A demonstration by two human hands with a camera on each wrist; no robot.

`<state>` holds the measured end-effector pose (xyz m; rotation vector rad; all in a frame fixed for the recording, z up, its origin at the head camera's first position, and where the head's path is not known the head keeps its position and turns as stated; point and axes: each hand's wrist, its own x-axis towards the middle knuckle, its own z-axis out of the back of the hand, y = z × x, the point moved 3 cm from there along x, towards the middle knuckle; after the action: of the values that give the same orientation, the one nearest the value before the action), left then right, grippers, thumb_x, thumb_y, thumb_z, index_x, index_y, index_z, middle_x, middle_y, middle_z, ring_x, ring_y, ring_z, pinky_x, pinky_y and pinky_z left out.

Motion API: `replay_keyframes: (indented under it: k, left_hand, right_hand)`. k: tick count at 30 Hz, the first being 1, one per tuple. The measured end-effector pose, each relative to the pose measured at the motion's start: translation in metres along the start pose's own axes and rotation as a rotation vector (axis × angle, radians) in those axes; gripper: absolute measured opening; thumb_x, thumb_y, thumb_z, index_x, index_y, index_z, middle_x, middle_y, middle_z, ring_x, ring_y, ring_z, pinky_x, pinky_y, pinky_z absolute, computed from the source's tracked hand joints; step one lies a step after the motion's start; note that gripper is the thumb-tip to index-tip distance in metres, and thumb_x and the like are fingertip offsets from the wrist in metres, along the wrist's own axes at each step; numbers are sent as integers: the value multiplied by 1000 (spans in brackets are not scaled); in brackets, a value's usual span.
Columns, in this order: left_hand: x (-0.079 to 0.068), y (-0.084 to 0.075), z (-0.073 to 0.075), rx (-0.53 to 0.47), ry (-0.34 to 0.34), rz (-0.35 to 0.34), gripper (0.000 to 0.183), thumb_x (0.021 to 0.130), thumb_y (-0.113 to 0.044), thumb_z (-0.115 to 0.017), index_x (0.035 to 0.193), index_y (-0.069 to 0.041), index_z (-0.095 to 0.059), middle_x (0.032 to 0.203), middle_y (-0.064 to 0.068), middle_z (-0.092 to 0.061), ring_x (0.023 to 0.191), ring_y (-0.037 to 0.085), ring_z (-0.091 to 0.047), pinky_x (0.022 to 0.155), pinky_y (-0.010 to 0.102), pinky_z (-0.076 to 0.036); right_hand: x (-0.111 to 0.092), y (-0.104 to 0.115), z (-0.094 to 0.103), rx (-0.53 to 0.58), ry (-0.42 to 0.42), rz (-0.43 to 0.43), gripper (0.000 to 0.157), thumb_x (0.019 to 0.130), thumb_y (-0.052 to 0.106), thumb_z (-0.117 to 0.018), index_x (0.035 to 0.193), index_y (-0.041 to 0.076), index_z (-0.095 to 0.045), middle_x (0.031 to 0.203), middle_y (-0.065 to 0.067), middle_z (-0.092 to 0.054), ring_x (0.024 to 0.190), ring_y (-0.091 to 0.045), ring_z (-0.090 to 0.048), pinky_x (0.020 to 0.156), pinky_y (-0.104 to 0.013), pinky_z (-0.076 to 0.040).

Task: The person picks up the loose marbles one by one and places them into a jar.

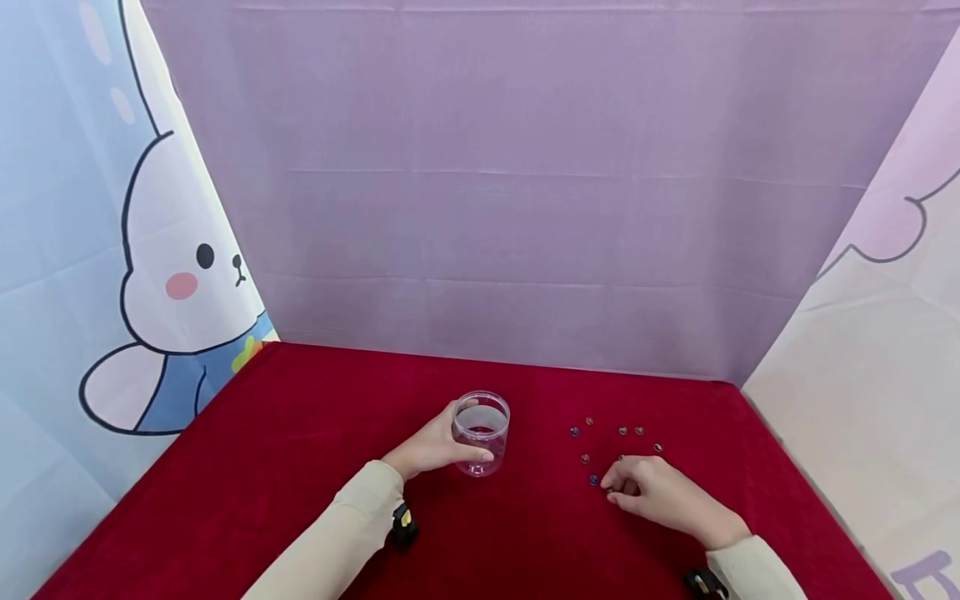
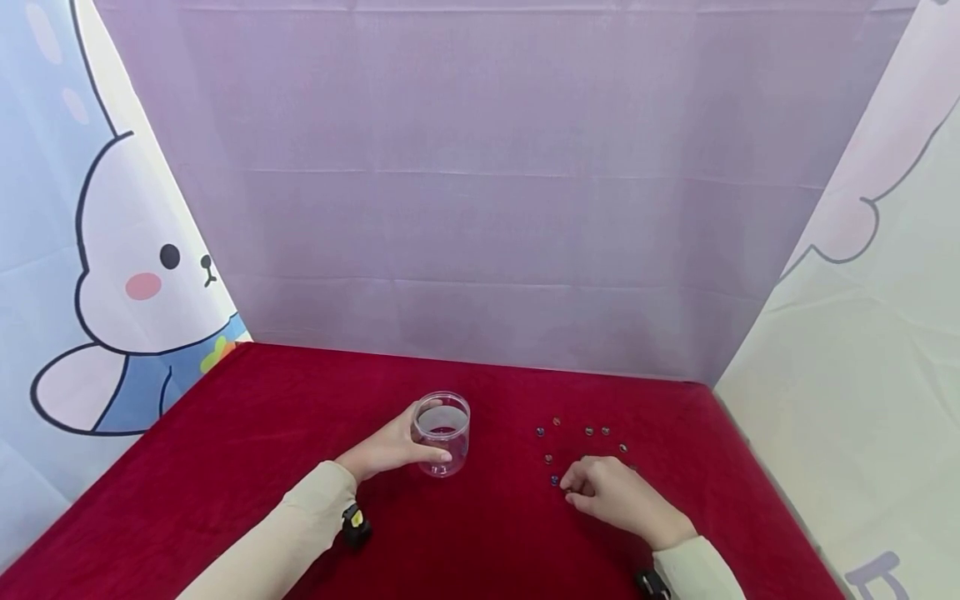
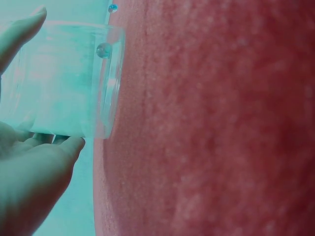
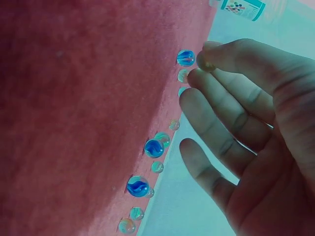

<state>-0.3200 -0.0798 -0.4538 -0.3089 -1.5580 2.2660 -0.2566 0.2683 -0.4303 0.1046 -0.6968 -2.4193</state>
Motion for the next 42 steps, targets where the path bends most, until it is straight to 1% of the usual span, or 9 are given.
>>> replay_keyframes:
  k: [6,12,15,19,24,29,34,40,42]
  left_hand:
    - [1,2,0,1,-1,-1,96,76,-36,-89,151,-13,-33,137,5,-51,127,26,-47,99,49,-48]
    - [0,1,0,9,-2,5,96,77,-36,-89,151,-13,-33,137,5,-50,127,27,-46,99,50,-48]
    - [0,1,0,7,-2,11,96,77,-36,-88,152,-14,-32,138,5,-50,127,27,-46,99,50,-47]
    - [0,1,0,3,-2,14,96,77,-35,-88,152,-14,-32,138,5,-50,127,27,-46,100,51,-47]
    - [-1,0,0,1,-2,14,96,77,-34,-88,152,-13,-32,138,5,-50,128,27,-46,100,50,-47]
    - [0,0,0,5,-3,10,95,77,-34,-89,151,-13,-32,137,5,-51,128,27,-46,101,50,-46]
    - [0,0,1,10,-6,15,97,76,-37,-89,151,-14,-32,138,5,-50,128,27,-46,100,51,-47]
    - [0,2,0,9,-3,19,97,77,-37,-88,152,-14,-32,138,5,-50,128,27,-46,99,50,-47]
    - [0,2,0,7,-3,17,96,77,-36,-88,152,-14,-32,138,5,-50,128,26,-46,100,50,-47]
  right_hand:
    - [3,2,2,-25,-34,15,11,90,15,-76,100,14,-73,90,13,-66,78,0,-59,68,-26,-55]
    - [7,6,2,-51,-83,57,12,89,11,-76,100,17,-72,93,16,-66,79,1,-60,69,-27,-55]
    - [10,9,2,-59,-113,81,13,89,10,-76,100,16,-72,95,14,-67,80,1,-60,70,-29,-56]
    - [14,12,3,-63,-141,91,15,88,9,-77,102,13,-72,98,11,-68,81,0,-60,70,-30,-56]
    - [18,15,4,-79,-150,81,16,88,11,-77,103,13,-72,97,14,-67,82,0,-60,71,-30,-56]
    - [21,19,4,-86,-167,102,15,88,13,-78,102,15,-72,94,17,-64,81,0,-59,71,-32,-57]
    - [25,24,5,-95,-187,138,15,89,13,-78,103,14,-72,95,16,-65,81,-1,-59,70,-31,-56]
    - [31,31,6,-87,-176,147,16,89,9,-77,104,13,-72,94,14,-66,80,-1,-59,69,-30,-56]
    - [34,33,6,-85,-174,147,17,88,8,-77,104,13,-73,94,14,-65,80,0,-58,71,-30,-56]
